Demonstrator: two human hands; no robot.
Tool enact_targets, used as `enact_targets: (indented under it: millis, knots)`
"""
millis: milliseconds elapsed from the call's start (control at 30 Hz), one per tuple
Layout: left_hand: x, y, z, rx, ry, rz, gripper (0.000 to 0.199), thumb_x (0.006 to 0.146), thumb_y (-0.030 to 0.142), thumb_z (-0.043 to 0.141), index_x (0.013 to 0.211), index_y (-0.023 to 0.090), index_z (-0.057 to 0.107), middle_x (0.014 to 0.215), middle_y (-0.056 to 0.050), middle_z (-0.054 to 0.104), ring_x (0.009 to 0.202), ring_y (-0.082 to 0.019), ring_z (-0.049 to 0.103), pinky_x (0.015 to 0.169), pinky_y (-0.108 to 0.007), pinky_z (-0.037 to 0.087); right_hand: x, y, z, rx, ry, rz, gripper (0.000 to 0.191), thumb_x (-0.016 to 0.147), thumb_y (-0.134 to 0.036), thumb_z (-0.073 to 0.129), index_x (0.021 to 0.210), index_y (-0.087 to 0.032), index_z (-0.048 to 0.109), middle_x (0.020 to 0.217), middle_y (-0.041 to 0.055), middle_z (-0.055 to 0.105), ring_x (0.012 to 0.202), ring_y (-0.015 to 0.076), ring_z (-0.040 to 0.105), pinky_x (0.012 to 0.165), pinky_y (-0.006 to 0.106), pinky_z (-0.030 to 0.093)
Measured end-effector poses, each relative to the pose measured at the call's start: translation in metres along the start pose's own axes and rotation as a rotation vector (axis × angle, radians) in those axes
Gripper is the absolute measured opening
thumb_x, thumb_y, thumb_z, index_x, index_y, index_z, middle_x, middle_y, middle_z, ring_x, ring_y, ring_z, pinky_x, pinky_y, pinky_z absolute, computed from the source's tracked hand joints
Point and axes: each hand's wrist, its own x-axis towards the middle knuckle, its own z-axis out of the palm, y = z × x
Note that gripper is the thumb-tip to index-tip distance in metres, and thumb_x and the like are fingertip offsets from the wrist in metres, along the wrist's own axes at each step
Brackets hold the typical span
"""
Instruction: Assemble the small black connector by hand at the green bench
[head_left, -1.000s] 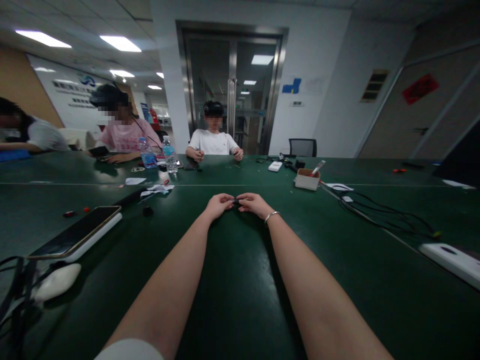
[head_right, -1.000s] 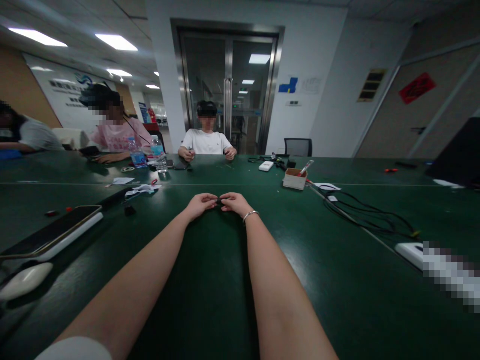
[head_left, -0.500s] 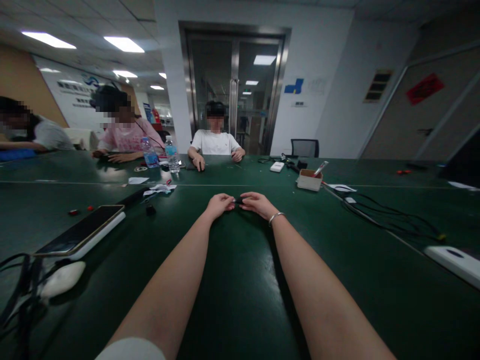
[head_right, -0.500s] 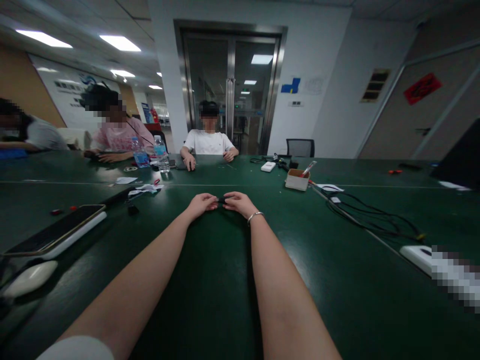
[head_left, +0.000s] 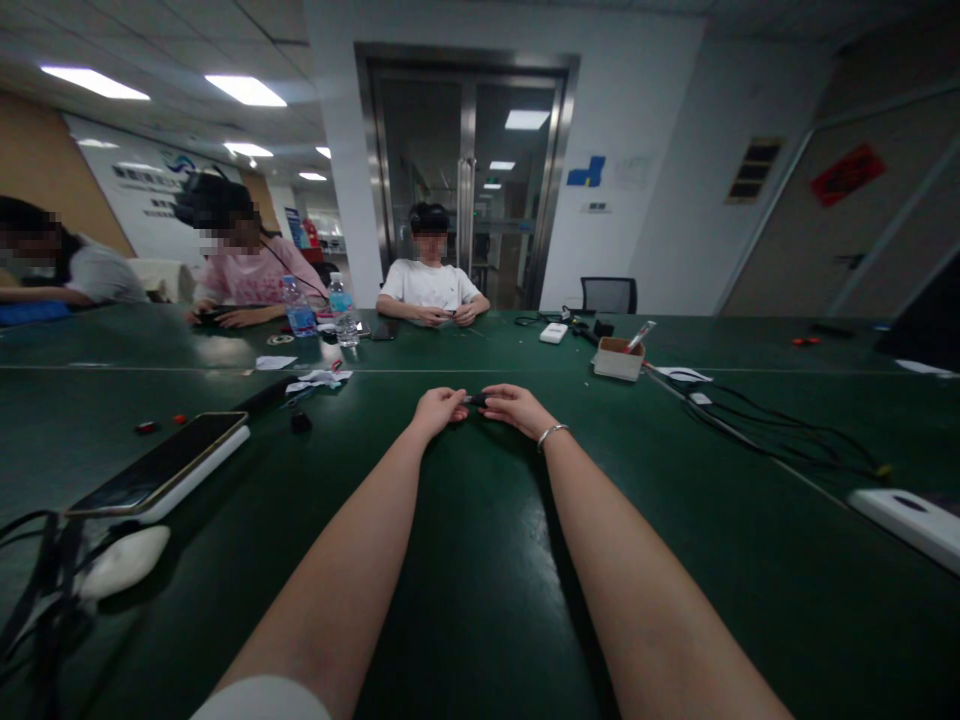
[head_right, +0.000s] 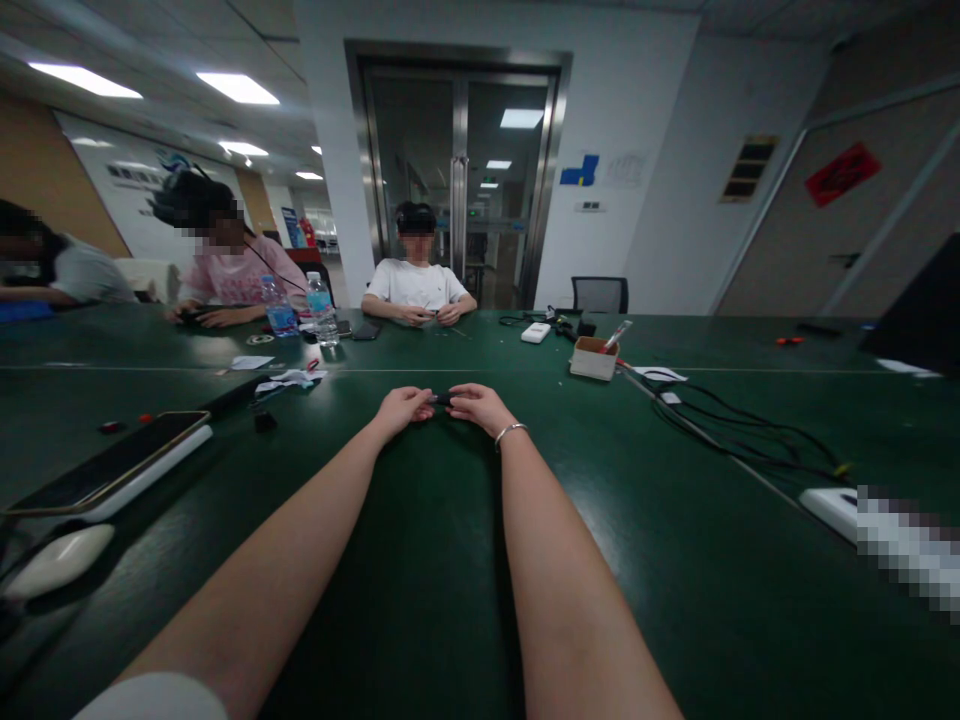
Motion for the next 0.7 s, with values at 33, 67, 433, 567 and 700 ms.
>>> enact_targets:
  millis: [33, 67, 433, 567, 700]
  knots:
    - [0.0009, -0.0011, -0.0005, 0.005, 0.000, 0.002, 0.020, 0.079, 0.031, 0.064, 0.076, 0.011, 0.062, 0.063, -0.006, 0.066, 0.054, -0.011, 0.062, 0.056, -0.022, 0.050, 0.0001, 0.0003, -0.0001, -0.003, -0.004, -0.004, 0.020, 0.077, -0.001, 0.063, 0.094, -0.012, 0.063, 0.082, 0.0047, 0.068, 0.072, 0.0121, 0.069, 0.074, 0.024, 0.059]
    - [0.0017, -0.0021, -0.0010, 0.011, -0.001, 0.005, 0.021, 0.079, 0.032, 0.064, 0.076, 0.011, 0.062, 0.063, -0.006, 0.066, 0.054, -0.011, 0.062, 0.056, -0.022, 0.050, 0.0002, 0.0006, -0.0003, -0.006, -0.009, -0.006, 0.021, 0.076, -0.001, 0.064, 0.094, -0.013, 0.063, 0.082, 0.0046, 0.068, 0.072, 0.0121, 0.069, 0.074, 0.024, 0.059]
    - [0.0089, -0.0097, -0.0014, 0.043, -0.004, 0.013, 0.026, 0.077, 0.038, 0.065, 0.076, 0.012, 0.062, 0.060, -0.005, 0.065, 0.051, -0.010, 0.060, 0.053, -0.020, 0.048, 0.0005, -0.0001, 0.0000, -0.018, -0.022, 0.007, 0.023, 0.077, 0.001, 0.062, 0.094, -0.013, 0.063, 0.081, 0.0037, 0.067, 0.071, 0.0111, 0.069, 0.074, 0.023, 0.058]
    - [0.0075, -0.0086, -0.0010, 0.042, -0.020, 0.021, 0.026, 0.078, 0.038, 0.063, 0.075, 0.012, 0.062, 0.059, -0.004, 0.065, 0.051, -0.010, 0.060, 0.053, -0.020, 0.047, -0.0006, -0.0012, 0.0009, -0.016, -0.021, 0.011, 0.023, 0.077, 0.002, 0.060, 0.094, -0.013, 0.063, 0.081, 0.0035, 0.066, 0.071, 0.0108, 0.068, 0.070, 0.020, 0.058]
    - [0.0032, -0.0044, -0.0011, 0.063, -0.017, 0.009, 0.027, 0.078, 0.039, 0.063, 0.075, 0.012, 0.062, 0.061, -0.005, 0.066, 0.052, -0.010, 0.061, 0.055, -0.021, 0.048, -0.0006, -0.0015, 0.0015, -0.022, -0.016, 0.011, 0.022, 0.076, 0.002, 0.061, 0.093, -0.013, 0.063, 0.081, 0.0033, 0.067, 0.071, 0.0108, 0.068, 0.069, 0.020, 0.058]
